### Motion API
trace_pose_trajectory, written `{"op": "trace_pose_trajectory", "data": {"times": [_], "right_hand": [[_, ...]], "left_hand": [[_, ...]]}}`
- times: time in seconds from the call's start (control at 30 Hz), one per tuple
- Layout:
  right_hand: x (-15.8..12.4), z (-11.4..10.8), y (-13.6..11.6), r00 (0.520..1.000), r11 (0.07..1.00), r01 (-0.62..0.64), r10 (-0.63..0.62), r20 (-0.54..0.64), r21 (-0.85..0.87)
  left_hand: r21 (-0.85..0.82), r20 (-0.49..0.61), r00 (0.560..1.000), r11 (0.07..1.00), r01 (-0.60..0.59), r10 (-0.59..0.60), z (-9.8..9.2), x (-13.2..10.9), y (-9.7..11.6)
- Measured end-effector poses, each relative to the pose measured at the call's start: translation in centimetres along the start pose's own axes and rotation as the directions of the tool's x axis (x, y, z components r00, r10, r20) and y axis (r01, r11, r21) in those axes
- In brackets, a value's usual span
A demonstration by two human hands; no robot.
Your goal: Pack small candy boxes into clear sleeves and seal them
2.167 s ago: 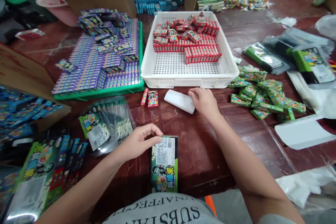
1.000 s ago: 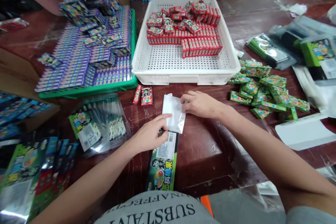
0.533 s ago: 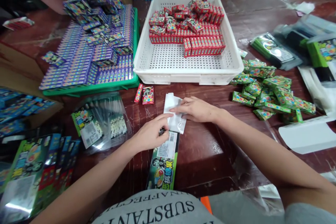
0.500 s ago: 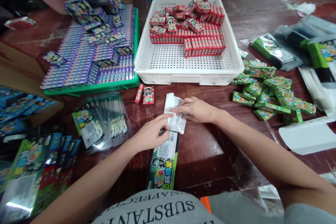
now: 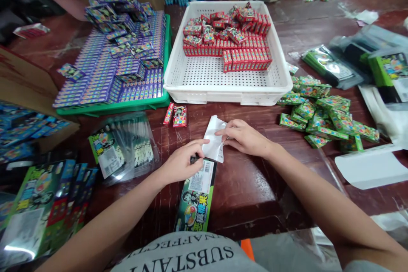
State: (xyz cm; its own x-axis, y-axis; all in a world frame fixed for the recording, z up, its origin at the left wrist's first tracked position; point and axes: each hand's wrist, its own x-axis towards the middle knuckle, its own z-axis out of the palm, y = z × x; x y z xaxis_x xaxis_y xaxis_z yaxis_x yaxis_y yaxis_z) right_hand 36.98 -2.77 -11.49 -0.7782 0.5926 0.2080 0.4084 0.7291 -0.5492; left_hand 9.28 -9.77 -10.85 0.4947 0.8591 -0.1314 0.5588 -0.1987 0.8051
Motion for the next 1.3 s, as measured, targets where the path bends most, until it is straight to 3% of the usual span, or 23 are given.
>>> {"op": "trace_pose_trajectory", "data": {"times": [0.07, 0.13, 0.2, 0.27, 0.33, 0.4, 0.5, 0.6, 0.7, 0.83, 0.93, 1.07, 1.2, 1.3], "right_hand": [[-0.3, -0.7, -0.7, 0.997, 0.998, -0.065, 0.065, -0.048, -0.007], [-0.4, -1.0, -1.5, 0.985, 0.988, -0.152, 0.153, -0.086, 0.012], [-0.4, -0.9, -2.3, 0.968, 0.972, -0.214, 0.224, -0.116, 0.092], [-0.2, -0.4, -2.9, 0.954, 0.947, -0.229, 0.264, -0.142, 0.227], [0.1, 0.3, -3.3, 0.943, 0.915, -0.218, 0.287, -0.168, 0.340], [0.3, 0.9, -3.5, 0.936, 0.911, -0.207, 0.290, -0.199, 0.356], [0.6, 1.4, -3.6, 0.936, 0.973, -0.159, 0.203, -0.287, 0.169], [0.9, 1.5, -3.8, 0.906, 0.993, -0.113, 0.087, -0.413, -0.040], [1.1, 1.5, -4.0, 0.871, 0.987, -0.159, 0.131, -0.473, -0.021], [1.6, 1.4, -4.2, 0.802, 0.939, -0.212, 0.325, -0.501, 0.269], [2.0, 1.1, -4.1, 0.813, 0.903, -0.199, 0.370, -0.450, 0.381], [2.4, 0.8, -4.3, 0.844, 0.902, -0.204, 0.359, -0.398, 0.381], [2.3, 0.6, -5.1, 0.845, 0.941, -0.250, 0.327, -0.423, 0.228], [1.5, 0.2, -6.3, 0.818, 0.915, -0.209, 0.358, -0.451, 0.346]], "left_hand": [[-0.154, -0.086, 0.995, 0.987, 0.036, -0.050, 0.2, -0.2, 0.1], [-0.191, -0.222, 0.969, 0.979, 0.065, -0.107, 0.3, -0.3, 0.6], [-0.069, -0.408, 0.909, 0.996, 0.059, -0.082, 0.2, -0.3, 1.5], [0.077, -0.515, 0.857, 0.997, 0.032, 0.012, -0.2, 0.1, 2.3], [0.087, -0.483, 0.875, 0.996, 0.006, 0.037, -0.5, 0.9, 2.7], [-0.024, -0.390, 0.921, 1.000, 0.013, -0.021, -0.7, 1.8, 2.5], [-0.216, -0.312, 0.941, 0.974, 0.065, -0.132, -0.6, 3.2, 1.6], [-0.350, -0.283, 0.942, 0.934, 0.073, -0.180, -0.5, 4.3, 0.9], [-0.402, -0.282, 0.942, 0.914, 0.058, -0.183, -0.7, 5.1, 0.8], [-0.377, -0.317, 0.939, 0.926, 0.001, -0.130, -1.4, 5.2, 1.1], [-0.262, -0.368, 0.928, 0.964, -0.044, -0.058, -1.7, 4.6, 1.4], [-0.080, -0.415, 0.910, 0.996, -0.043, 0.006, -1.7, 4.4, 1.8], [-0.090, -0.409, 0.910, 0.995, 0.030, -0.064, -1.9, 4.9, 1.6], [0.017, -0.521, 0.851, 0.995, 0.095, -0.072, -2.1, 3.6, 1.0]]}}
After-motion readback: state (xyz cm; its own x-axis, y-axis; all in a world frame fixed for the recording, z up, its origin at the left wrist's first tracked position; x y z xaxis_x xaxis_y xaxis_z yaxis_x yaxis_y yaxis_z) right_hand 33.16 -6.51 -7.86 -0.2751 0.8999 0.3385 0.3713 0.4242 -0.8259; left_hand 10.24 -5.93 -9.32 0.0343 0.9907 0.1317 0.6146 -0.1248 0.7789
